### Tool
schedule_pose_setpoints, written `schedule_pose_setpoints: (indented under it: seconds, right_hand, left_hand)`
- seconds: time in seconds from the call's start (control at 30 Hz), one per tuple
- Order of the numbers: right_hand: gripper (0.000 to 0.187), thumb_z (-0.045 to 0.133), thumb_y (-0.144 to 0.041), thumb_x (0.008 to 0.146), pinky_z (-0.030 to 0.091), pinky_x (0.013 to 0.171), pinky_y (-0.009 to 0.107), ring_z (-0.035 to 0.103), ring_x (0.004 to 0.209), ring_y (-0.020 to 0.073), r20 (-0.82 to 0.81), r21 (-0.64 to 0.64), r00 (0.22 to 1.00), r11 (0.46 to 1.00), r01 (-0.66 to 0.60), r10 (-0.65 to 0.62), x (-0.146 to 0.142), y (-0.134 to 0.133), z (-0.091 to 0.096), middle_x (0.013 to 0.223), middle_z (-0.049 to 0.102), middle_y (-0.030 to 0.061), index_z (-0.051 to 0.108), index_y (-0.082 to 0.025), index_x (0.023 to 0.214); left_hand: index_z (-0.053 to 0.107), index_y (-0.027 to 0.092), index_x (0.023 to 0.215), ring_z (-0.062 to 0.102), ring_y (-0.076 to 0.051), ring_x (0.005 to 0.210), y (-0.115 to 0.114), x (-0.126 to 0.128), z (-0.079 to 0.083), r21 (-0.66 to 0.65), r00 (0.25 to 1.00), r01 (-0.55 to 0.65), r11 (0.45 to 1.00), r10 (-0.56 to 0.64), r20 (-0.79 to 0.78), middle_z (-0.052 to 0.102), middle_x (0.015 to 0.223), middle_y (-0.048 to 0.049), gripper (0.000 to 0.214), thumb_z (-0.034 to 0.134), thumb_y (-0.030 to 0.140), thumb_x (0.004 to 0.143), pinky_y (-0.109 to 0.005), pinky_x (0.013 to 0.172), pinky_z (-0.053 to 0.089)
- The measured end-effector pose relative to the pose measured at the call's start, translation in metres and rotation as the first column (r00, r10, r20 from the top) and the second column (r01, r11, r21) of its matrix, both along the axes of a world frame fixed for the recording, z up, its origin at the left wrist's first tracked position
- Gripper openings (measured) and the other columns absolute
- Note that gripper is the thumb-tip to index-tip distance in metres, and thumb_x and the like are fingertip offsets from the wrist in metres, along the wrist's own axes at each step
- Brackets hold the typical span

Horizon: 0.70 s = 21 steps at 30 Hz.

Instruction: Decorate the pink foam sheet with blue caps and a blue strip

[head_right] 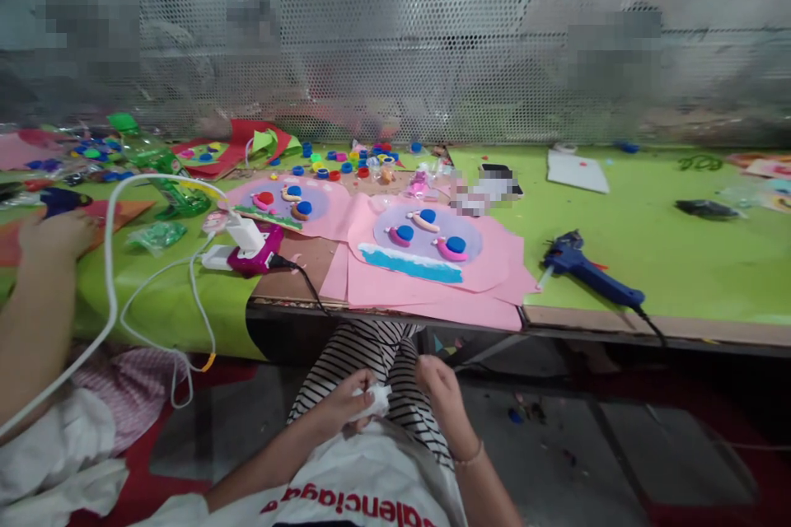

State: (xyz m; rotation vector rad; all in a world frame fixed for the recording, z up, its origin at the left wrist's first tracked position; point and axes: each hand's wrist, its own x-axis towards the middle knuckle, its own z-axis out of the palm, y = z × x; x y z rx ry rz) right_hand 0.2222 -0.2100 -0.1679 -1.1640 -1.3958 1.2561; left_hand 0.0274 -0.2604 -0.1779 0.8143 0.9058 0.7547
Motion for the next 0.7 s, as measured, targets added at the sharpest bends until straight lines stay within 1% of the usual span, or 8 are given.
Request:
schedule_pose_setpoints:
  seconds: [0.1,0.23,0.3,0.43,0.53,0.6,0.67,0.7]
  right_hand:
    - [0.055,0.040,-0.063,0.089,0.030,0.048,0.026,0.030,0.049,0.0123,0.032,0.128,0.998,0.991,0.040,-0.045,0.006,0.000,0.007,0.050,0.031,-0.0030,0.031,-0.023,0.051]
    - [0.049,0.035,-0.055,0.092,0.040,0.056,0.028,0.045,0.056,0.0164,0.267,0.175,0.947,0.957,-0.231,0.180,-0.023,-0.024,0.000,0.057,0.051,0.0026,0.049,-0.022,0.059]
    - [0.052,0.025,-0.052,0.095,0.043,0.060,0.029,0.052,0.062,0.0187,0.295,0.158,0.921,0.938,-0.310,0.255,-0.038,-0.037,-0.009,0.063,0.058,0.0052,0.055,-0.021,0.067]
    - [0.051,0.029,-0.054,0.094,0.039,0.055,0.026,0.047,0.056,0.0160,0.326,0.157,0.893,0.913,-0.376,0.311,-0.037,-0.040,-0.019,0.059,0.056,0.0028,0.052,-0.021,0.063]
    - [0.054,0.040,-0.063,0.089,0.030,0.047,0.025,0.034,0.049,0.0127,0.186,0.149,0.977,0.980,-0.135,0.106,-0.023,-0.025,-0.014,0.049,0.039,-0.0022,0.037,-0.022,0.053]
    - [0.055,0.040,-0.064,0.088,0.028,0.044,0.025,0.027,0.047,0.0115,-0.019,0.067,0.998,0.996,0.060,-0.058,-0.016,-0.014,-0.010,0.048,0.028,-0.0048,0.029,-0.023,0.053]
    - [0.056,0.039,-0.065,0.088,0.029,0.044,0.025,0.025,0.046,0.0111,-0.123,-0.017,0.985,0.993,0.116,-0.117,-0.012,-0.006,-0.009,0.047,0.025,-0.0053,0.026,-0.024,0.052]
    - [0.057,0.040,-0.067,0.087,0.030,0.044,0.025,0.027,0.045,0.0110,-0.105,-0.035,0.989,0.994,0.101,-0.104,-0.011,-0.004,-0.010,0.047,0.027,-0.0049,0.028,-0.024,0.051]
  left_hand:
    - [0.034,0.021,0.078,0.038,-0.002,0.038,0.000,-0.001,0.004,0.023,1.000,-0.008,1.000,0.008,0.000,0.056,0.063,0.0053,0.069,0.069,0.077,0.056,-0.017,0.040,0.024]
    - [0.038,0.021,0.082,0.035,-0.003,0.043,-0.002,0.001,0.010,0.061,0.997,0.045,0.997,-0.041,-0.071,0.046,0.066,0.0074,0.066,0.067,0.076,0.060,-0.019,0.043,0.026]
    - [0.041,0.020,0.082,0.035,-0.004,0.048,-0.003,0.002,0.011,0.078,0.978,0.106,0.991,-0.090,-0.189,0.043,0.068,0.0076,0.058,0.070,0.066,0.064,-0.020,0.047,0.027]
    - [0.045,0.018,0.076,0.038,-0.009,0.067,0.001,0.000,0.022,0.178,0.892,0.192,0.965,-0.097,-0.441,0.045,0.071,0.0063,0.038,0.075,0.038,0.065,-0.021,0.059,0.029]
    - [0.048,0.018,0.075,0.040,-0.010,0.067,0.013,-0.009,0.052,0.247,0.839,0.179,0.952,-0.016,-0.544,0.047,0.070,0.0064,0.030,0.072,0.034,0.068,-0.022,0.060,0.029]
    - [0.049,0.018,0.072,0.044,-0.011,0.067,0.022,-0.021,0.083,0.386,0.780,0.137,0.912,0.141,-0.609,0.050,0.069,0.0054,0.031,0.074,0.035,0.067,-0.022,0.060,0.031]
    - [0.049,0.020,0.071,0.048,-0.013,0.065,0.028,-0.038,0.120,0.591,0.729,0.073,0.803,0.361,-0.582,0.053,0.070,0.0037,0.032,0.076,0.037,0.067,-0.024,0.060,0.037]
    - [0.050,0.020,0.073,0.052,-0.014,0.069,0.031,-0.048,0.138,0.729,0.678,-0.025,0.684,0.548,-0.490,0.056,0.074,0.0019,0.032,0.076,0.039,0.068,-0.025,0.064,0.041]
